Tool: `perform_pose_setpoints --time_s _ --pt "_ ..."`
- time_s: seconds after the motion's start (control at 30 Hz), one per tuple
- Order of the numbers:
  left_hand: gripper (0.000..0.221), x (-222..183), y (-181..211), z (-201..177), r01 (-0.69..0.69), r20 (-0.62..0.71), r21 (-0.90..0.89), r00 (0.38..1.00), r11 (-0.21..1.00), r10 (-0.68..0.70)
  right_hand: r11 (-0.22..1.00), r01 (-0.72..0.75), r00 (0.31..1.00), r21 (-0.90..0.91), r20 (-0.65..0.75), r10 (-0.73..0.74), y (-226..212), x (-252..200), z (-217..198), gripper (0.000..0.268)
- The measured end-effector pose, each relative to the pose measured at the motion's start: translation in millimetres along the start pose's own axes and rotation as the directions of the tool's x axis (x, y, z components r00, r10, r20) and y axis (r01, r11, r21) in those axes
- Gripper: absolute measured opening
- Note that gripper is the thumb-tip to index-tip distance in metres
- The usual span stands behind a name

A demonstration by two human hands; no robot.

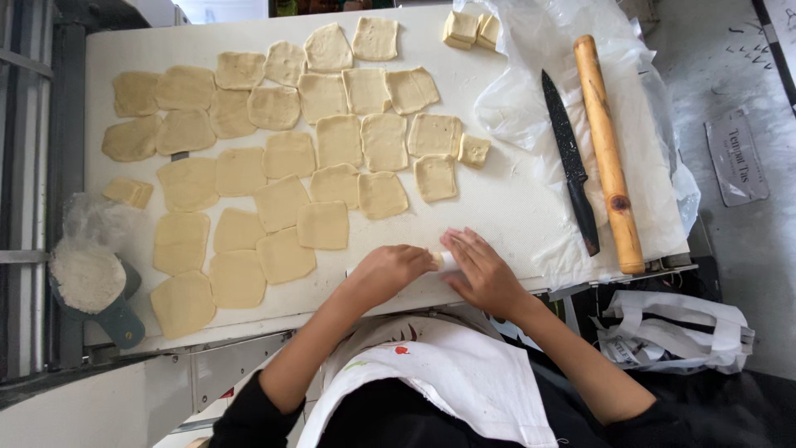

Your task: The person prepares small squares of dough for dumplings or pastries by flattening them with a small rolling tool and folding the edges.

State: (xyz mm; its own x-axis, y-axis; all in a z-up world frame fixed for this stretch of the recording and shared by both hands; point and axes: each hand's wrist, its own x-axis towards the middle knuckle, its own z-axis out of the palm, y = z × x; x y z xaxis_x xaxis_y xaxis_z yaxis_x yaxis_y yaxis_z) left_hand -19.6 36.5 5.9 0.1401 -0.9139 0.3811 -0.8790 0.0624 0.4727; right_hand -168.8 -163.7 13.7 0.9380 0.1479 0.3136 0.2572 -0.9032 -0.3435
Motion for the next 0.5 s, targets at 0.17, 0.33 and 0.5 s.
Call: perform_pose_setpoints --time_s 0.17,0.33,0.5 --pt "0.012 24 10 -36 0.291 -0.046 -0.294 0.947 0.911 -0.317 0.998 -0.003 1.0 0.066 -0.018 0.004 -11 -3 -7 0.074" --pt "0.011 27 35 -53 0.506 0.029 -0.621 0.779 0.599 -0.627 0.995 0.096 0.993 0.023 -0.076 -0.094 -10 -9 -7 0.059" --pt "0.021 11 33 -33 0.469 -0.02 -0.772 0.656 0.429 -0.754 0.981 0.195 0.981 -0.013 -0.01 -0.195 -1 -27 -9 0.05"
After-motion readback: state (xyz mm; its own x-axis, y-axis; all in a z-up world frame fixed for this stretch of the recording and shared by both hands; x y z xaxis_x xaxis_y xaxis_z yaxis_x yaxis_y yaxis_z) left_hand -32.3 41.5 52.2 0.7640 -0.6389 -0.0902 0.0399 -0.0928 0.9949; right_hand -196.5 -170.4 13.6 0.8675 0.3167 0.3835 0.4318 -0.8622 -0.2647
